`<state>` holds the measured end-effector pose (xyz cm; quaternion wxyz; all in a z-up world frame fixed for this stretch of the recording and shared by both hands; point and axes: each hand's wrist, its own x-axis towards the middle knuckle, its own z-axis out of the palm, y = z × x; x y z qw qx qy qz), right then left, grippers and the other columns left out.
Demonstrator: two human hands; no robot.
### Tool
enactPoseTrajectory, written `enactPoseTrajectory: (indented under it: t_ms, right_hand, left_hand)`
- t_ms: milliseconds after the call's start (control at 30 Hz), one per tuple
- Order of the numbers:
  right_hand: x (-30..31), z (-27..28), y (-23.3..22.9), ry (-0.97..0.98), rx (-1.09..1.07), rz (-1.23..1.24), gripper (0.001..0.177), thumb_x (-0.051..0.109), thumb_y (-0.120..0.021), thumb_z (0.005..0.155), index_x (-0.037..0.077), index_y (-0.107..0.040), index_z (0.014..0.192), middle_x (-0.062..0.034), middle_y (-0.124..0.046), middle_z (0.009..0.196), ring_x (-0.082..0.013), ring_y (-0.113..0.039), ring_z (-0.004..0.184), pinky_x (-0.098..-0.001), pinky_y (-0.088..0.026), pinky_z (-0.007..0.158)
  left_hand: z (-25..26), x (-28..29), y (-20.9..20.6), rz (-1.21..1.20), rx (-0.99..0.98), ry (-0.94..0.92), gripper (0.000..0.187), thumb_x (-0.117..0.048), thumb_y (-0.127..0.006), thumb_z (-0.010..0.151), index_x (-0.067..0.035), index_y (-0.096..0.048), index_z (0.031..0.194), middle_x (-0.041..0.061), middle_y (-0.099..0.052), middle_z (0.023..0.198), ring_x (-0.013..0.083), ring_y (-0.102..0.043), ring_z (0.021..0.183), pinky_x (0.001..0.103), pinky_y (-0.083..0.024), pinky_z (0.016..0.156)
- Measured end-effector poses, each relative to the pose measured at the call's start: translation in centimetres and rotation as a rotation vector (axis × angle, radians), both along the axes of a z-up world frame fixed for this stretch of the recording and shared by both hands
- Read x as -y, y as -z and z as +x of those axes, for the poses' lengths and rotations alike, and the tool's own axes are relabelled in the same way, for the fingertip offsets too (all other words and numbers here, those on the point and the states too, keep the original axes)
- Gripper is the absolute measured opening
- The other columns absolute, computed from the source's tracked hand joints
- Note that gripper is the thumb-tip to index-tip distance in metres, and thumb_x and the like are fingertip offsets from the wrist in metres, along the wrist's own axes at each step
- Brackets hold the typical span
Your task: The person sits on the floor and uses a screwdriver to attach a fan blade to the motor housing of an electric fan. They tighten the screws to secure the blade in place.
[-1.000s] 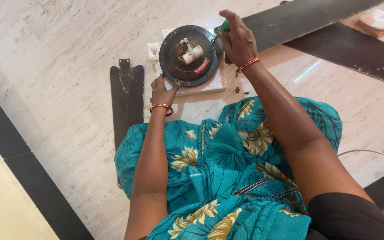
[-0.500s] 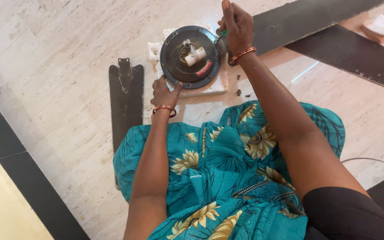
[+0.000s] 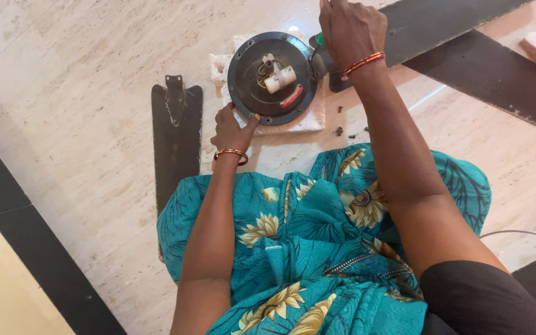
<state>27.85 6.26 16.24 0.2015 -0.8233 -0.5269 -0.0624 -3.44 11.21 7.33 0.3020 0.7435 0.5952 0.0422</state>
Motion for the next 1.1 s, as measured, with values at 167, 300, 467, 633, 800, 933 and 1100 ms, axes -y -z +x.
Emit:
enactPoseTrajectory:
  t_ms: [167,300,467,633,800,933,1100]
  right_hand:
    - [1.2,-0.1,-1.3,-0.155,-0.004,0.07,0.015,0.022,-0.057,0.111,0.008,-0.062,0.109,-0.0167,-0.07,0.092,-0.0376,-0.069,0.079,-0.0511,-0.052,0.067]
    - [2.2,0.0,-2.0,-0.275,-0.069,0.059,0.013,0.01,-0.064,0.106,0.008,-0.058,0.118,-0.0153,-0.068,0.105,-0.0379,-0.068,0.095,-0.0532,-0.052,0.077]
    - [2.9,-0.1,-2.3,-0.365,-0.019,0.117,0.048,-0.009,-0.061,0.08,0.008,-0.058,0.124,-0.0181,-0.061,0.123,-0.0424,-0.062,0.112,-0.0519,-0.051,0.087]
    - [2.9,0.2,-1.8,-0.383,-0.065,0.175,0.038,-0.011,-0.063,0.083,0.007,-0.062,0.116,-0.0174,-0.063,0.12,-0.0409,-0.062,0.114,-0.0508,-0.051,0.095]
    - [3.6,1.7,-2.2,-0.315,-0.347,0.134,0.036,0.006,-0.084,0.088,0.004,-0.065,0.119,-0.0139,-0.07,0.099,-0.0343,-0.068,0.097,-0.048,-0.051,0.089]
    - [3.6,1.4,-2.2,-0.256,-0.387,0.178,0.031,0.011,-0.091,0.085,0.004,-0.071,0.108,-0.0102,-0.072,0.091,-0.0232,-0.072,0.082,-0.0372,-0.058,0.076]
    - [3.8,1.7,-2.2,-0.248,-0.539,0.175,0.026,0.004,-0.089,0.086,0.003,-0.073,0.106,-0.0089,-0.074,0.087,-0.0136,-0.075,0.076,-0.0276,-0.059,0.066]
  left_hand:
    - [-0.1,-0.1,0.8,0.061,0.032,0.01,0.082,-0.062,-0.074,0.076,-0.02,-0.05,0.142,0.013,-0.05,0.146,0.0356,-0.055,0.131,0.062,-0.044,0.096]
    - [-0.4,-0.4,2.2,0.044,0.008,0.0,0.082,-0.061,-0.075,0.074,-0.019,-0.051,0.141,0.013,-0.05,0.146,0.0359,-0.054,0.131,0.063,-0.043,0.096]
    - [-0.4,-0.6,2.8,0.158,0.161,0.086,0.08,-0.06,-0.077,0.08,-0.012,-0.054,0.139,0.018,-0.058,0.138,0.0391,-0.054,0.133,0.053,-0.049,0.107]
    - [-0.2,-0.4,1.1,-0.007,0.026,-0.005,0.08,-0.057,-0.076,0.076,-0.014,-0.052,0.139,0.017,-0.054,0.141,0.0383,-0.058,0.125,0.054,-0.048,0.098]
    - [0.1,-0.2,0.1,0.057,0.091,0.015,0.082,-0.058,-0.077,0.075,-0.014,-0.052,0.14,0.019,-0.054,0.139,0.0404,-0.058,0.125,0.053,-0.049,0.101]
    - [0.0,-0.2,0.0,0.049,0.069,0.018,0.081,-0.059,-0.076,0.076,-0.015,-0.052,0.14,0.019,-0.054,0.14,0.0404,-0.058,0.127,0.054,-0.048,0.1]
    - [0.0,-0.3,0.5,0.011,0.045,0.009,0.083,-0.059,-0.075,0.076,-0.015,-0.05,0.142,0.02,-0.052,0.141,0.0415,-0.058,0.125,0.056,-0.047,0.1]
